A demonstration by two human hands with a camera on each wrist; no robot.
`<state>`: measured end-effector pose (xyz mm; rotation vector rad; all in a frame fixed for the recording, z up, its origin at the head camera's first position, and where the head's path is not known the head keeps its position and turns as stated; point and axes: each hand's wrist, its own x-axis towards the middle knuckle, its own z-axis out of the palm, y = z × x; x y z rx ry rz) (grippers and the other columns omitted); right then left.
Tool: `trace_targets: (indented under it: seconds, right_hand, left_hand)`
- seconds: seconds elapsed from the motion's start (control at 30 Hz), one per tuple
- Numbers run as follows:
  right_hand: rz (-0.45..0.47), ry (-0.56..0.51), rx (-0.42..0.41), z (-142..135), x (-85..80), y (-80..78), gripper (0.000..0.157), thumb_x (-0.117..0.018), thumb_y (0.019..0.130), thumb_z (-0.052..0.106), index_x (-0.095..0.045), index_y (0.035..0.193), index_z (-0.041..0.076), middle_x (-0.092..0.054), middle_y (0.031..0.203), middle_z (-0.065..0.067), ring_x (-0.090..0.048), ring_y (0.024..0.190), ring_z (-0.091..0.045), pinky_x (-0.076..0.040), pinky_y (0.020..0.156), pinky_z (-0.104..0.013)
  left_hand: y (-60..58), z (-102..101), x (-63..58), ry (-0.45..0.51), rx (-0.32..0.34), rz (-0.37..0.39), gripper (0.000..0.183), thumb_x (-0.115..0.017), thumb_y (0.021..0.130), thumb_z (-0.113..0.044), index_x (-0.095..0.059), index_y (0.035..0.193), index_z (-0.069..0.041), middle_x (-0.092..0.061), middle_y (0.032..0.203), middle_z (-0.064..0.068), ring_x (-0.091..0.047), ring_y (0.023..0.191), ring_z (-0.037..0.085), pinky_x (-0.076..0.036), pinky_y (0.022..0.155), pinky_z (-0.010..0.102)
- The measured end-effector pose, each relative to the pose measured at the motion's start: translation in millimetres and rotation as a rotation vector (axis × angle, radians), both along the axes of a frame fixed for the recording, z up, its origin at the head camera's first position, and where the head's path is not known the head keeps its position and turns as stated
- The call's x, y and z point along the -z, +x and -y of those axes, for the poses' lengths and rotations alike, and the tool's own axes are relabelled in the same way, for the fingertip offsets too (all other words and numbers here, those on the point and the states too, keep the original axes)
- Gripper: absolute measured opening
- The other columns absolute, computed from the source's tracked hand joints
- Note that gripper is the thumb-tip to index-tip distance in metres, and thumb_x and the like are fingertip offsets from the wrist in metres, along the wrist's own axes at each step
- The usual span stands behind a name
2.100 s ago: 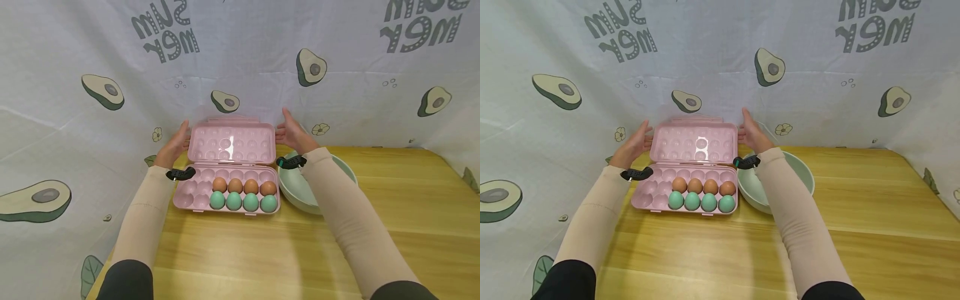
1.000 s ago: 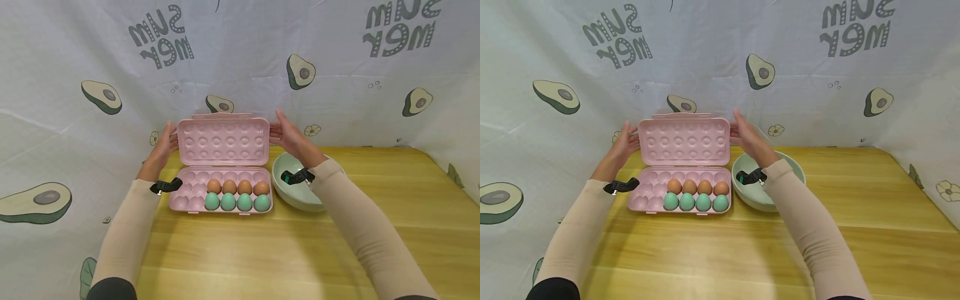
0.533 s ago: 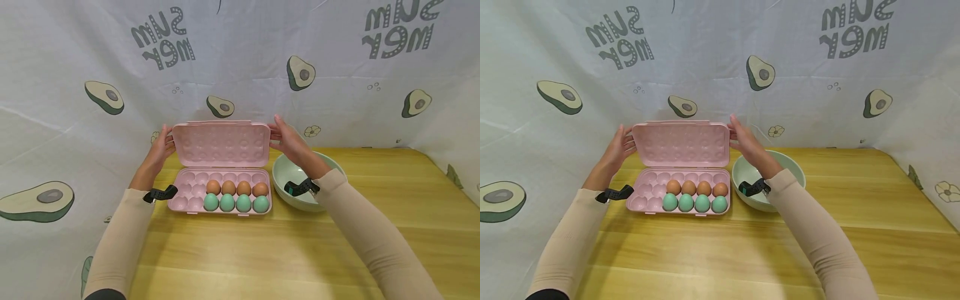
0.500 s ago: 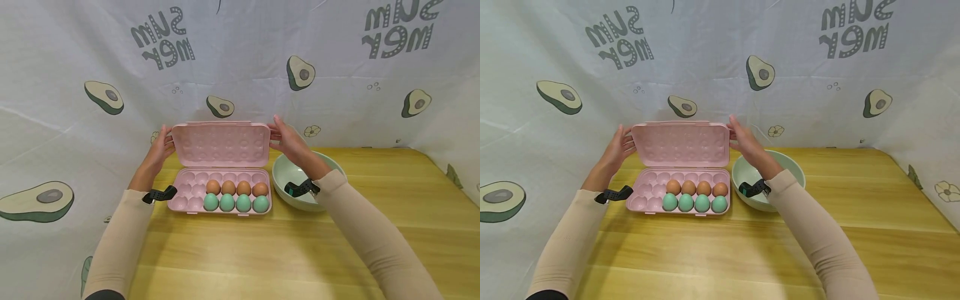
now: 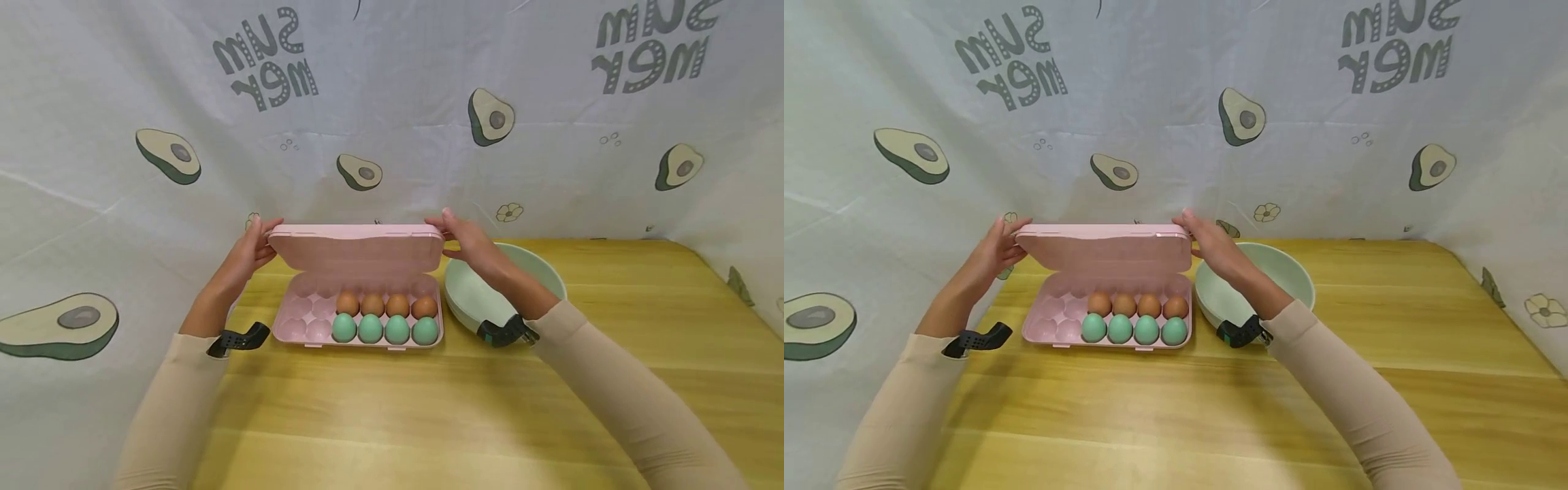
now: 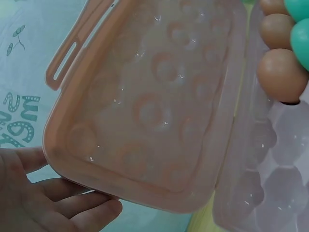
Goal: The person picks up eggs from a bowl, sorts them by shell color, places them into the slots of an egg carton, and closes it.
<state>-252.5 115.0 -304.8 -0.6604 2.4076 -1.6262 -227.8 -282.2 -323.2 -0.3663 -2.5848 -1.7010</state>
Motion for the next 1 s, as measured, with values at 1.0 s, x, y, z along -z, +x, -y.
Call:
trace_targets:
  seconds: [1.0]
  right_hand:
    - [-0.584,0.561,-0.275,34.1,52.5,80.0,0.062,-0.061,0.095,0.037,-0.048,0.138,-0.005,-0.047,0.142,-0.02,-0.044,0.132,-0.036,-0.031,0.109,-0.052]
  left_hand:
    - [89.8,-24.6,54.8,-0.789,0.046,-0.415,0.052,-0.059,0.095,-0.033,-0.053,0.137,-0.004,-0.047,0.144,0.016,-0.036,0.137,0.035,-0.022,0.114,0.051]
